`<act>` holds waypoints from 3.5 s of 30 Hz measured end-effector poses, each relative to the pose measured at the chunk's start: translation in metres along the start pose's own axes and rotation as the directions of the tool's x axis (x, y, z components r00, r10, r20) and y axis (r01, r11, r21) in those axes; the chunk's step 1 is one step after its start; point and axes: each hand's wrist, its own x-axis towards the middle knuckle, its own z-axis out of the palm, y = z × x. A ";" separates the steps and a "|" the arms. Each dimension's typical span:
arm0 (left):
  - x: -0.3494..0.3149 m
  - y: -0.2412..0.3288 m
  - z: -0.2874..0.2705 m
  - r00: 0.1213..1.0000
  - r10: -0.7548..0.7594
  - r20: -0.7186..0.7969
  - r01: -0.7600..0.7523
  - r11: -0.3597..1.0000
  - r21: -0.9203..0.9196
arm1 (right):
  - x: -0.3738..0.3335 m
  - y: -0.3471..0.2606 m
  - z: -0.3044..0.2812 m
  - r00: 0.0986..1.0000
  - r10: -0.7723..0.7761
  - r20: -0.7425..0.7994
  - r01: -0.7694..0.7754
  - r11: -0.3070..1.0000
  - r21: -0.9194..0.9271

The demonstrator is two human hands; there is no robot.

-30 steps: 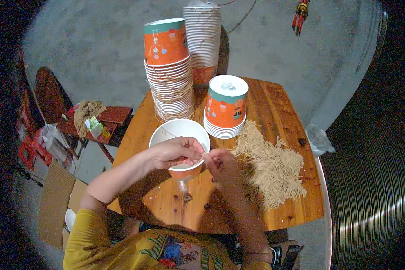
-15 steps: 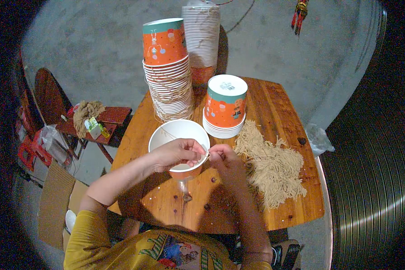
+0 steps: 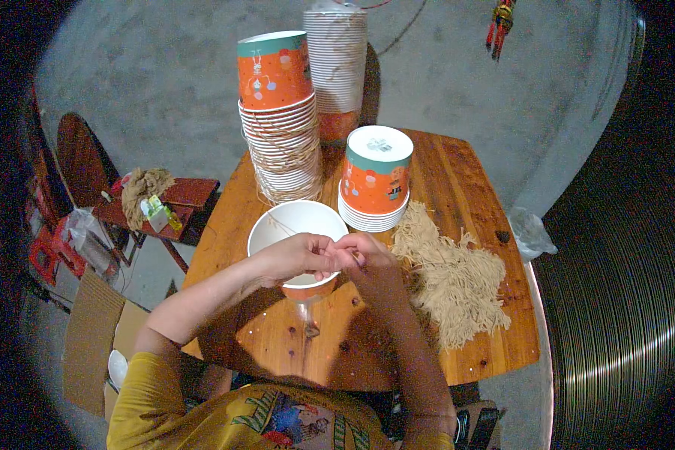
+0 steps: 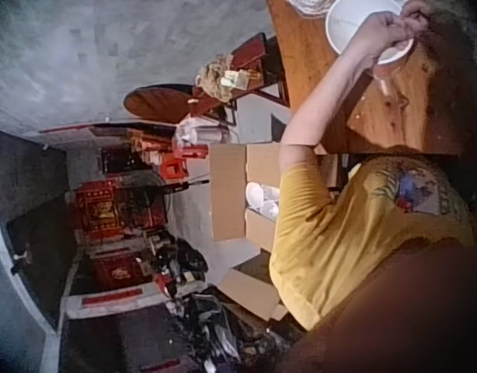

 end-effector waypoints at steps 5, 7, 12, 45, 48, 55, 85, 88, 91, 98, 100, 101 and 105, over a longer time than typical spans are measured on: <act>0.003 -0.004 -0.003 1.000 -0.023 0.005 0.023 0.998 -0.051 | 0.003 0.008 0.000 0.975 -0.216 -0.053 0.203 0.962 -0.183; 0.002 -0.002 0.000 0.999 0.013 -0.046 -0.016 0.997 -0.077 | -0.002 0.011 0.000 0.997 -0.040 -0.066 0.040 0.999 0.013; 0.002 0.001 0.000 0.998 0.020 -0.053 -0.027 0.991 -0.131 | -0.009 0.025 -0.008 0.985 -0.161 0.063 0.168 0.979 -0.118; -0.002 0.002 -0.012 0.992 -0.095 -0.080 0.073 0.967 -0.243 | -0.023 0.010 0.013 0.986 -0.164 -0.018 0.165 0.986 0.013; -0.001 0.002 -0.008 0.995 -0.045 -0.092 0.029 0.986 -0.167 | -0.023 0.009 0.017 0.998 0.026 -0.053 -0.017 0.984 0.179; -0.003 -0.002 -0.005 0.988 0.063 -0.139 -0.062 0.998 0.010 | -0.018 0.011 0.015 0.963 0.265 0.042 -0.267 0.963 0.032; -0.005 -0.003 -0.014 0.998 0.037 -0.049 -0.026 0.978 0.205 | -0.014 0.014 0.020 0.981 0.192 -0.022 -0.192 0.981 0.020; -0.004 -0.005 -0.015 1.000 0.018 -0.019 -0.014 0.980 0.198 | -0.014 0.017 0.020 0.981 0.196 -0.015 -0.195 0.980 0.040; -0.004 -0.004 -0.014 1.000 -0.012 0.027 0.008 0.988 0.152 | -0.014 0.015 0.019 0.983 0.181 -0.019 -0.181 0.983 -0.007; -0.004 -0.006 -0.014 1.000 0.013 -0.004 -0.012 0.991 0.134 | -0.014 0.012 0.018 0.982 0.186 -0.019 -0.186 0.982 -0.019; -0.006 -0.003 -0.016 1.000 -0.001 0.003 0.001 0.993 0.117 | -0.014 0.009 0.018 0.979 0.203 -0.020 -0.203 0.978 -0.052; -0.006 -0.003 -0.016 1.000 -0.001 0.002 0.001 0.993 0.117 | -0.014 0.010 0.018 0.979 0.202 -0.019 -0.203 0.978 -0.051; -0.008 0.000 -0.014 1.000 0.025 -0.008 -0.024 0.987 0.158 | -0.013 0.013 0.017 0.979 0.202 -0.008 -0.202 0.979 -0.022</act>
